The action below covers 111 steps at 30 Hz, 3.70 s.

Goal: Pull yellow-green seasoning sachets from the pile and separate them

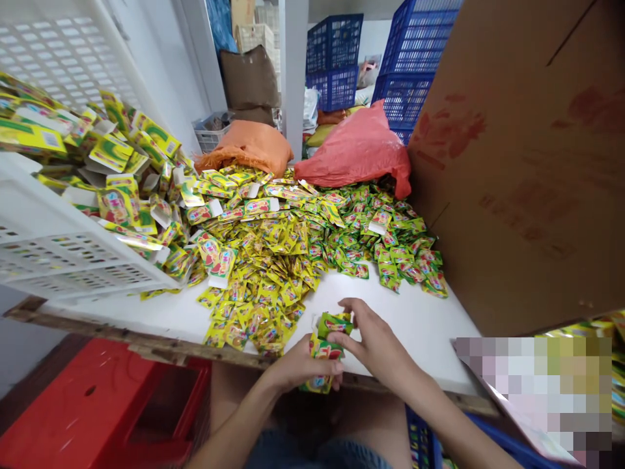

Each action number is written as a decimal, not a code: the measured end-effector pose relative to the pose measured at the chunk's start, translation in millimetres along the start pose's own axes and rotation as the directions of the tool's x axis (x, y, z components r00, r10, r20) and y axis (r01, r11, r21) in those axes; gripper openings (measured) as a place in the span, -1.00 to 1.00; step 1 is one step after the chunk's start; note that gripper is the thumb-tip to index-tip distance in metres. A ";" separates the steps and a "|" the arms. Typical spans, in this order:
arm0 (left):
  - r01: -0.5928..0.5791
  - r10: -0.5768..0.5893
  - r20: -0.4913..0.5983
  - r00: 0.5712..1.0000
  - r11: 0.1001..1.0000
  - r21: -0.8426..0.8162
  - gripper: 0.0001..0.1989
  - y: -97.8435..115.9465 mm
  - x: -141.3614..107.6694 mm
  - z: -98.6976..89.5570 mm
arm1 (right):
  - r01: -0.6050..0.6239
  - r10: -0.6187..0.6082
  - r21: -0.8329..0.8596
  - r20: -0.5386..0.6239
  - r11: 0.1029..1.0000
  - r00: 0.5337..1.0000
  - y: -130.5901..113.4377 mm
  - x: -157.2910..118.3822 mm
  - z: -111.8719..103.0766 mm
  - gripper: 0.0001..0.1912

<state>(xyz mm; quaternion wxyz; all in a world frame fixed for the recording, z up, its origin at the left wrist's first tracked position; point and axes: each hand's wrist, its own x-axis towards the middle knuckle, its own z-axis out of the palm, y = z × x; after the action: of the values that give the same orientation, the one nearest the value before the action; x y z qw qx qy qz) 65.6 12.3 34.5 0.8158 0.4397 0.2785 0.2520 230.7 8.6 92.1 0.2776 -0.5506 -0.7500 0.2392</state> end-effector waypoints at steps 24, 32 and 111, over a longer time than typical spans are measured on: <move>-0.001 0.000 0.008 1.000 0.999 0.034 -0.69 0.9 2.0 -6.4 | 0.042 -0.041 0.012 -0.071 0.999 0.997 -0.6 -2.6 8.8 -0.88; 0.047 -0.049 0.049 0.998 0.997 0.054 -0.67 -2.1 2.8 -11.1 | 0.281 -0.295 -0.326 0.007 0.903 0.956 1.9 4.5 0.0 -0.95; -0.355 0.631 -0.306 0.713 0.701 0.619 -0.86 -11.4 -15.7 -54.8 | -0.002 0.038 0.526 -0.057 0.850 0.998 25.3 1.5 73.4 -0.82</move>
<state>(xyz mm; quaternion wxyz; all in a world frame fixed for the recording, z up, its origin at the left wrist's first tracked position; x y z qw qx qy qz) 19.2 28.1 3.3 0.4627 0.6211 0.4017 0.4887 197.9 13.2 21.8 0.4395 -0.4688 -0.6409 0.4199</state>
